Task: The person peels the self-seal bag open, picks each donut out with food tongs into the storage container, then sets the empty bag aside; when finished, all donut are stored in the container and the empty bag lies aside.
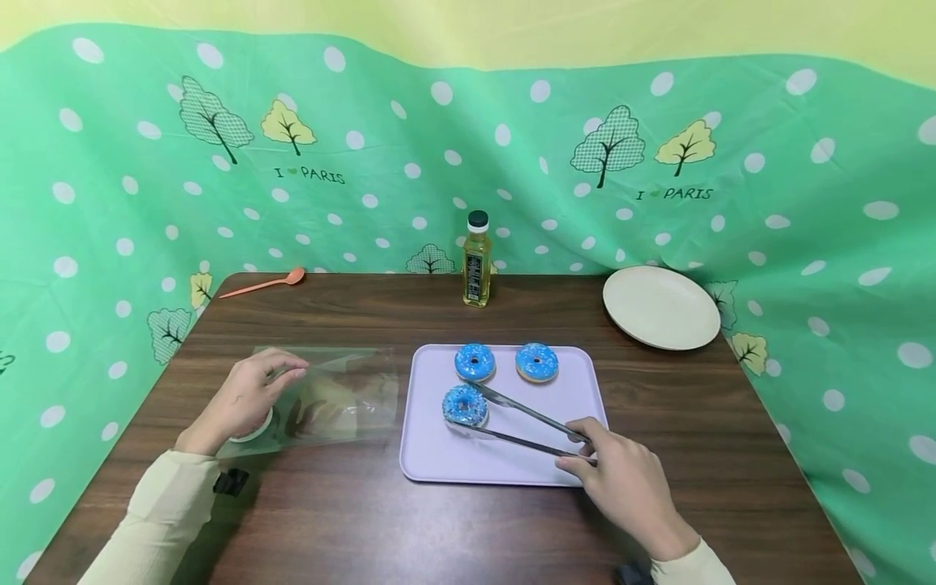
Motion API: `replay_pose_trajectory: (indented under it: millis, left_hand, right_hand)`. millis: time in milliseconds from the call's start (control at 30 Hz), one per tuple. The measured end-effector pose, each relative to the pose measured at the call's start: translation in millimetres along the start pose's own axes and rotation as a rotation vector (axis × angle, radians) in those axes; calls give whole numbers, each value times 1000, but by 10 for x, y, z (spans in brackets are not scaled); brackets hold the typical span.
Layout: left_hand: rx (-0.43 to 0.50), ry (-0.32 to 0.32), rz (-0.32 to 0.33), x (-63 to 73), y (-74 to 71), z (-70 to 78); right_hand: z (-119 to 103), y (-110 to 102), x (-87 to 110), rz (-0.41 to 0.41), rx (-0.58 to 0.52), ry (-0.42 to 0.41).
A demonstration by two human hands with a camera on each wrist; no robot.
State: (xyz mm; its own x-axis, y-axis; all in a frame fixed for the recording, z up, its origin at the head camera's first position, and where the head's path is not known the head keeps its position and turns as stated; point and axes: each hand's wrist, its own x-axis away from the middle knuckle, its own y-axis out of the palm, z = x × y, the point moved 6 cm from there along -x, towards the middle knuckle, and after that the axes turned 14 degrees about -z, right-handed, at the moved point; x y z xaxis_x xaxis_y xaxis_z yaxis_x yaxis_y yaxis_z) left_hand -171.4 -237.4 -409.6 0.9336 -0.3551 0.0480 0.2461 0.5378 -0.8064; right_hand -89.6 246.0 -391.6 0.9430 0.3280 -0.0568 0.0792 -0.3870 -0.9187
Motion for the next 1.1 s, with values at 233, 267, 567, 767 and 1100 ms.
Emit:
replay_pose_trajectory:
  millis: [233, 267, 567, 767, 1100]
  left_hand:
    - [-1, -8, -3, -1, 20, -8]
    - [-2, -7, -3, -4, 22, -6]
    - [5, -7, -3, -15, 5, 3]
    - [2, -7, 5, -16, 9, 4]
    - [4, 3, 3, -24, 22, 7]
  right_hand:
    - [199, -64, 115, -66, 0, 94]
    - [230, -76, 134, -79, 1, 111]
    - [433, -220, 283, -146, 49, 205]
    - [515, -337, 347, -175, 75, 234]
    - [671, -425, 465, -277, 88, 310]
